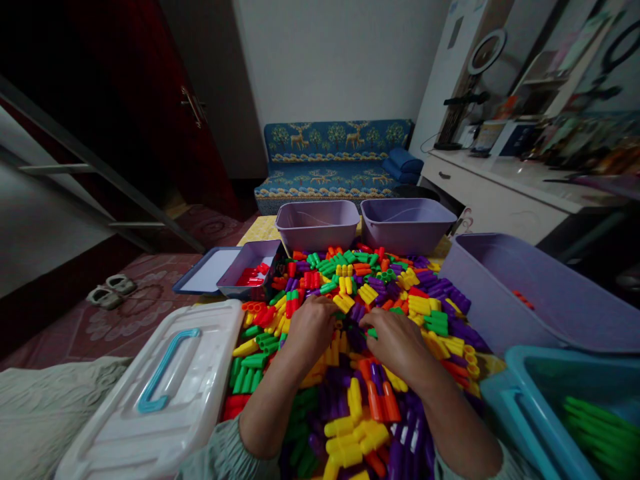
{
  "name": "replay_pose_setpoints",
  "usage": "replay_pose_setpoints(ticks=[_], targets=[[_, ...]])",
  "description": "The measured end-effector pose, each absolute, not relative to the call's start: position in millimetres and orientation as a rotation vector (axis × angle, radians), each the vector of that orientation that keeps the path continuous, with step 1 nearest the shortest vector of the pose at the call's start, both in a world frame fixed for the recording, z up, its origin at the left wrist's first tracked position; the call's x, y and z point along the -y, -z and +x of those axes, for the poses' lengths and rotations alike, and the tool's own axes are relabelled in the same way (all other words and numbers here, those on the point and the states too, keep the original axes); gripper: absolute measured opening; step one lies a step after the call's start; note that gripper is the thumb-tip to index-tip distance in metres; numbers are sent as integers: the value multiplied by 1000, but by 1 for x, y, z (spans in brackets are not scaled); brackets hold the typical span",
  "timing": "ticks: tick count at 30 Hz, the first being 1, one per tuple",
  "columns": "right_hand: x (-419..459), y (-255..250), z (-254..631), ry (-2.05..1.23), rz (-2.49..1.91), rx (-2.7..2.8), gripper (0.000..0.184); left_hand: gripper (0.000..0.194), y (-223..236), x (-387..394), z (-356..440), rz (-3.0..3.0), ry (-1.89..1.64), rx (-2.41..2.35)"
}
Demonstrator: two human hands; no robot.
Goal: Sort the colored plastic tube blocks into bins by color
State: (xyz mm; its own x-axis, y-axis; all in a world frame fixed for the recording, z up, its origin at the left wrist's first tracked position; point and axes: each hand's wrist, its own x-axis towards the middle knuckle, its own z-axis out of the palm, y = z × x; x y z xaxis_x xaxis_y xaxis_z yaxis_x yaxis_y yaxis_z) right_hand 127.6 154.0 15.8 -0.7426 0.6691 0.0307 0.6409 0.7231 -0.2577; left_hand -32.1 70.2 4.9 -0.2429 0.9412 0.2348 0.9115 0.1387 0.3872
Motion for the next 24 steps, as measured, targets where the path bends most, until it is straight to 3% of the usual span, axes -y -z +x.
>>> replay_pose_setpoints(ticks=[5, 13, 20, 24], targets=[[-145, -13, 121, -226, -975, 2931, 44, 40, 2, -72, -25, 1940, -701, -2232], [-143, -7, 114, -186, -1072, 2868, 24, 29, 8, -75, -18, 1885, -528, -2404], [-157, -6, 115, -385, -1065, 2585, 12, 20, 3, -74, -19, 1787, -719, -2409], [-164, -7, 117, -872, -1025, 2244, 11, 18, 1, -77, -25, 1589, -1155, -2280]])
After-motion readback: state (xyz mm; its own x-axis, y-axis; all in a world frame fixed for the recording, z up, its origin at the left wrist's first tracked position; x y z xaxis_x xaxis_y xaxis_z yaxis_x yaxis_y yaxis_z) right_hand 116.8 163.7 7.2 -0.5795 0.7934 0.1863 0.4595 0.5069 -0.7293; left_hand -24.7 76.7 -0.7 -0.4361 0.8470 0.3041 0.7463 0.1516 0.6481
